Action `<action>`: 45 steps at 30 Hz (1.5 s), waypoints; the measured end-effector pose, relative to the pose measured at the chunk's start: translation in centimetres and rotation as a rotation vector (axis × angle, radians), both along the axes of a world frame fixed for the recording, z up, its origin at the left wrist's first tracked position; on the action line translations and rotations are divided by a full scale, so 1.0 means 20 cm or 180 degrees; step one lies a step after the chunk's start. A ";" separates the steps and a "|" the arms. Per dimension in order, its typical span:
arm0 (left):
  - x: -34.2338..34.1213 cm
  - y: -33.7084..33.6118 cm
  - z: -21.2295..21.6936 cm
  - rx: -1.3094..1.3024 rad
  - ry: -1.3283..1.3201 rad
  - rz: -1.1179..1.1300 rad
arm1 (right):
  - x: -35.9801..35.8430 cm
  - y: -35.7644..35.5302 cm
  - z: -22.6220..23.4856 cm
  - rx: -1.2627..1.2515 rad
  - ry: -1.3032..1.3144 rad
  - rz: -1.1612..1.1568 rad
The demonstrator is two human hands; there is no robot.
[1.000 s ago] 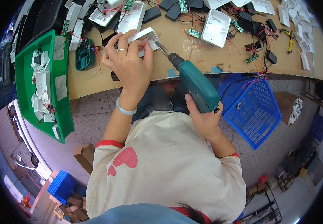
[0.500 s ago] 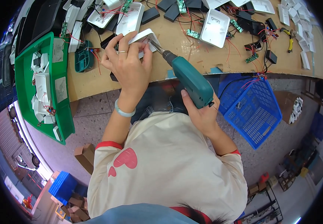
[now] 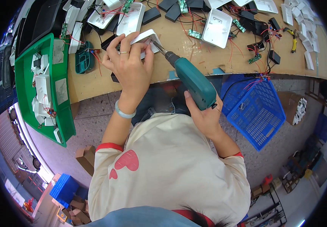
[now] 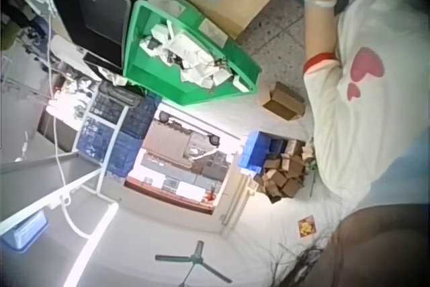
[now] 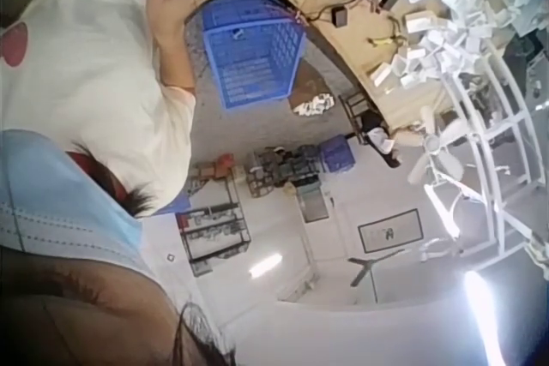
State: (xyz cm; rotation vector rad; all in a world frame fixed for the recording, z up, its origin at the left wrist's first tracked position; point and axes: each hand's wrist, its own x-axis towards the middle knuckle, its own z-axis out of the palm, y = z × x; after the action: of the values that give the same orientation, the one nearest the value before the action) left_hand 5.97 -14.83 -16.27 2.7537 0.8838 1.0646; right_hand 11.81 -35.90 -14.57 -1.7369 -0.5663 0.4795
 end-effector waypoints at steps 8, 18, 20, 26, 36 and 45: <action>0.00 0.00 0.01 -0.0041 0.0021 -0.0007 | 0.01 -0.02 -0.01 -0.0073 -0.0175 0.0121; 0.00 0.00 0.01 -0.0076 0.0017 -0.0020 | 0.01 -0.02 0.00 -0.0075 -0.0188 0.0128; 0.00 0.00 0.00 -0.0056 0.0027 -0.0011 | 0.01 -0.02 0.00 -0.0063 -0.0132 0.0096; 0.00 0.01 0.00 -0.0066 0.0010 -0.0005 | 0.00 -0.02 -0.01 -0.0114 -0.0174 0.0098; 0.00 0.00 0.01 -0.0059 0.0018 -0.0008 | 0.00 -0.01 0.00 -0.0082 -0.0046 0.0073; 0.00 0.00 0.02 -0.0134 0.0026 -0.0035 | -0.02 -0.09 0.04 0.0028 0.0058 0.0013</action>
State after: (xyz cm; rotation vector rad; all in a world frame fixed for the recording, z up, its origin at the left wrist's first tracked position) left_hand 5.93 -14.79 -15.85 2.7273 0.8808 1.0218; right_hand 11.45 -37.62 -13.78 -1.7216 -0.5584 0.4945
